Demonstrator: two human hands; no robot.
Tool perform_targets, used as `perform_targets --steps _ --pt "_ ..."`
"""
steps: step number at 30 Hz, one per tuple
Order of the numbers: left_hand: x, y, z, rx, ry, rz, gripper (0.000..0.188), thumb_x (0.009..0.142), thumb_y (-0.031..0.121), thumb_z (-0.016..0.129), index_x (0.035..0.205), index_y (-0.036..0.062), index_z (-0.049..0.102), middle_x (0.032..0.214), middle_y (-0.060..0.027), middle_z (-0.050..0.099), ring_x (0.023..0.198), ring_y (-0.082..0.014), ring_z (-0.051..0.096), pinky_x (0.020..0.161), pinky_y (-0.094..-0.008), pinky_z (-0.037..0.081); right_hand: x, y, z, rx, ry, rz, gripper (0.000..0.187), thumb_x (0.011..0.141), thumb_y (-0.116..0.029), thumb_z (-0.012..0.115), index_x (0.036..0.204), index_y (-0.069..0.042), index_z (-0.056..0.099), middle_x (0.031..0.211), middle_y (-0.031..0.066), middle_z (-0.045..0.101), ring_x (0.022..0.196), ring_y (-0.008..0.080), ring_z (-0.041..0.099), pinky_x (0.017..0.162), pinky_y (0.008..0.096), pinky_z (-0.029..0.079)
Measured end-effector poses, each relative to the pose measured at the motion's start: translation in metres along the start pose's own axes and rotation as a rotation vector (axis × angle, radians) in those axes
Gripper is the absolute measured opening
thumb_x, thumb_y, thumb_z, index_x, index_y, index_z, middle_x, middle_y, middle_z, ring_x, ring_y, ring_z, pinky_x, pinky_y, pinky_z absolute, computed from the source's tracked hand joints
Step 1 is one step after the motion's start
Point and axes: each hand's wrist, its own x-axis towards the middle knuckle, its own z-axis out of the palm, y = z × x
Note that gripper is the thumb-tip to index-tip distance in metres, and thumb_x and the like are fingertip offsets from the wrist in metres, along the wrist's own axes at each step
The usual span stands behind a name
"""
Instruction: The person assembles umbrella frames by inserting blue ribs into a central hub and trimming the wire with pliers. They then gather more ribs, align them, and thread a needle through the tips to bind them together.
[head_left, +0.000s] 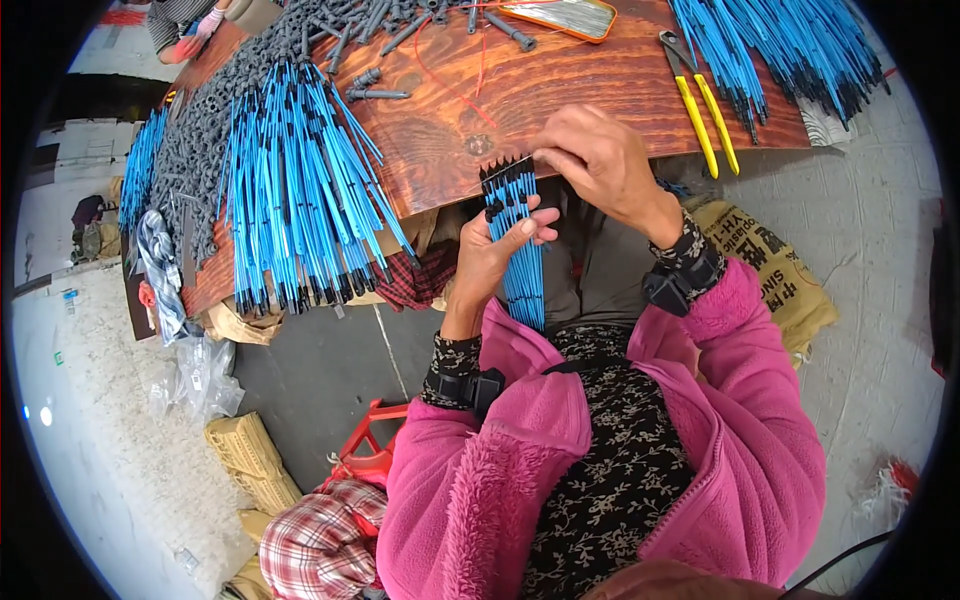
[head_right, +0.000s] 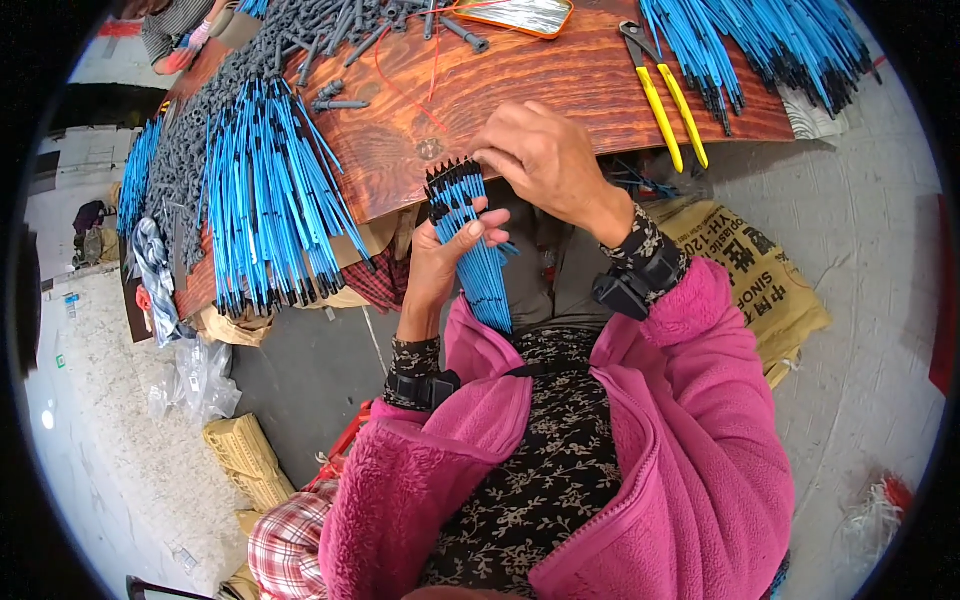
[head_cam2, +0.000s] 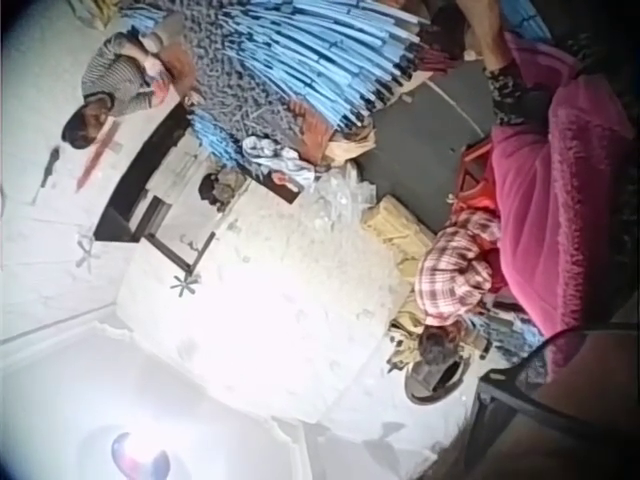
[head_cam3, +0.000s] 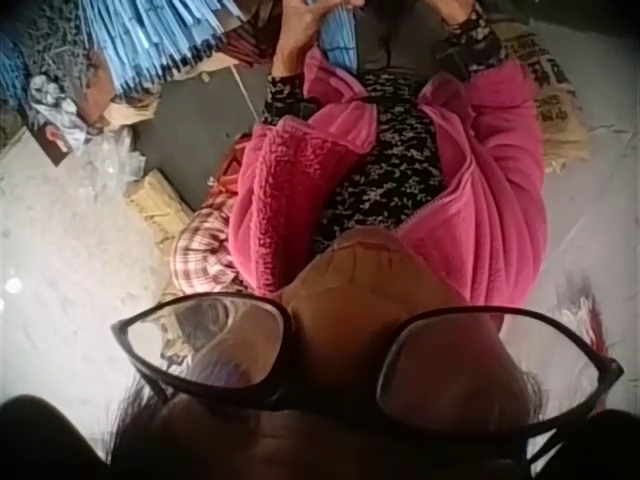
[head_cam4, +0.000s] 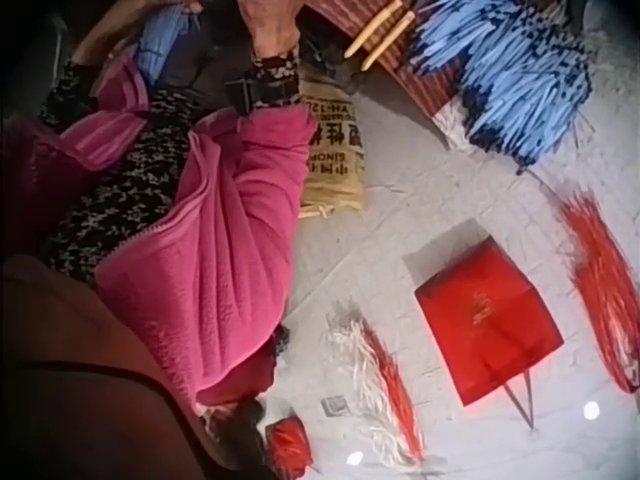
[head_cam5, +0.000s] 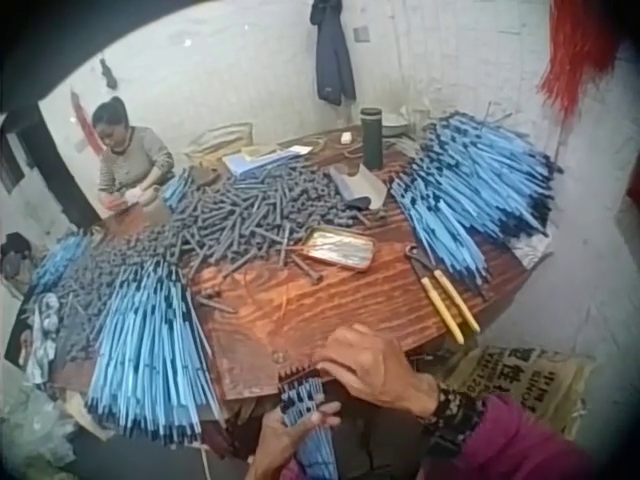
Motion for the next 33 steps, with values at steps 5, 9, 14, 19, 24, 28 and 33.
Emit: perform_targets --steps 5,9,14,19,24,28,33 --pt "0.001 0.006 0.001 0.004 0.001 -0.023 0.041 0.094 0.014 0.068 0.130 -0.0032 0.056 0.107 -0.0214 0.071 0.090 -0.0232 0.072 0.080 -0.0335 0.058 -0.006 0.001 0.005 -0.021 -0.067 -0.036 0.010 0.080 -0.011 0.071 0.087 -0.004 0.070 0.087 0.0067 0.065 0.079 0.0278 0.063 0.065 0.0377 0.050" --pt "0.000 0.010 0.004 -0.019 0.014 -0.047 0.042 0.093 0.013 0.068 0.131 -0.0019 0.056 0.105 -0.0220 0.071 0.090 -0.0252 0.072 0.080 -0.0359 0.060 -0.008 -0.004 0.007 -0.028 -0.073 -0.041 0.008 0.081 -0.011 0.070 0.086 -0.005 0.070 0.086 0.0067 0.065 0.080 0.0270 0.063 0.066 0.0378 0.050" --pt "0.001 0.014 0.003 -0.045 0.010 -0.076 0.039 0.095 0.012 0.066 0.129 -0.0026 0.056 0.104 -0.0210 0.072 0.092 -0.0245 0.072 0.082 -0.0345 0.059 -0.006 -0.007 0.007 -0.022 -0.056 -0.025 0.009 0.081 -0.012 0.070 0.086 -0.005 0.071 0.085 0.0065 0.064 0.079 0.0265 0.063 0.066 0.0377 0.050" --pt "0.003 0.018 0.005 -0.023 0.019 -0.112 0.037 0.095 0.012 0.066 0.129 -0.0026 0.057 0.105 -0.0210 0.072 0.092 -0.0253 0.072 0.082 -0.0352 0.060 0.001 -0.004 0.005 0.016 -0.107 -0.018 0.009 0.083 -0.012 0.070 0.088 -0.005 0.072 0.086 0.0064 0.064 0.080 0.0266 0.063 0.067 0.0374 0.050" --pt "0.001 0.019 0.006 -0.045 0.023 -0.107 0.037 0.095 0.011 0.066 0.128 -0.0028 0.057 0.106 -0.0216 0.071 0.092 -0.0255 0.072 0.082 -0.0350 0.059 0.023 0.011 -0.012 0.092 -0.100 -0.013 0.015 0.088 -0.017 0.067 0.096 -0.005 0.071 0.087 0.0082 0.064 0.081 0.0294 0.063 0.068 0.0399 0.051" --pt "0.000 0.012 0.000 -0.009 0.018 -0.114 0.043 0.094 0.017 0.069 0.130 -0.0004 0.056 0.108 -0.0238 0.070 0.090 -0.0265 0.073 0.075 -0.0382 0.062 0.056 0.061 -0.019 -0.192 0.059 -0.006 0.019 0.092 -0.021 0.063 0.102 -0.006 0.070 0.091 0.0115 0.065 0.084 0.0332 0.064 0.071 0.0432 0.051" --pt "-0.001 0.012 0.002 -0.008 0.023 -0.121 0.043 0.093 0.018 0.069 0.130 -0.0010 0.057 0.108 -0.0227 0.071 0.091 -0.0264 0.072 0.077 -0.0370 0.061 0.095 0.127 -0.005 -0.506 0.139 0.046 0.021 0.092 -0.026 0.061 0.100 -0.010 0.071 0.091 0.0126 0.066 0.084 0.0355 0.066 0.070 0.0456 0.051"
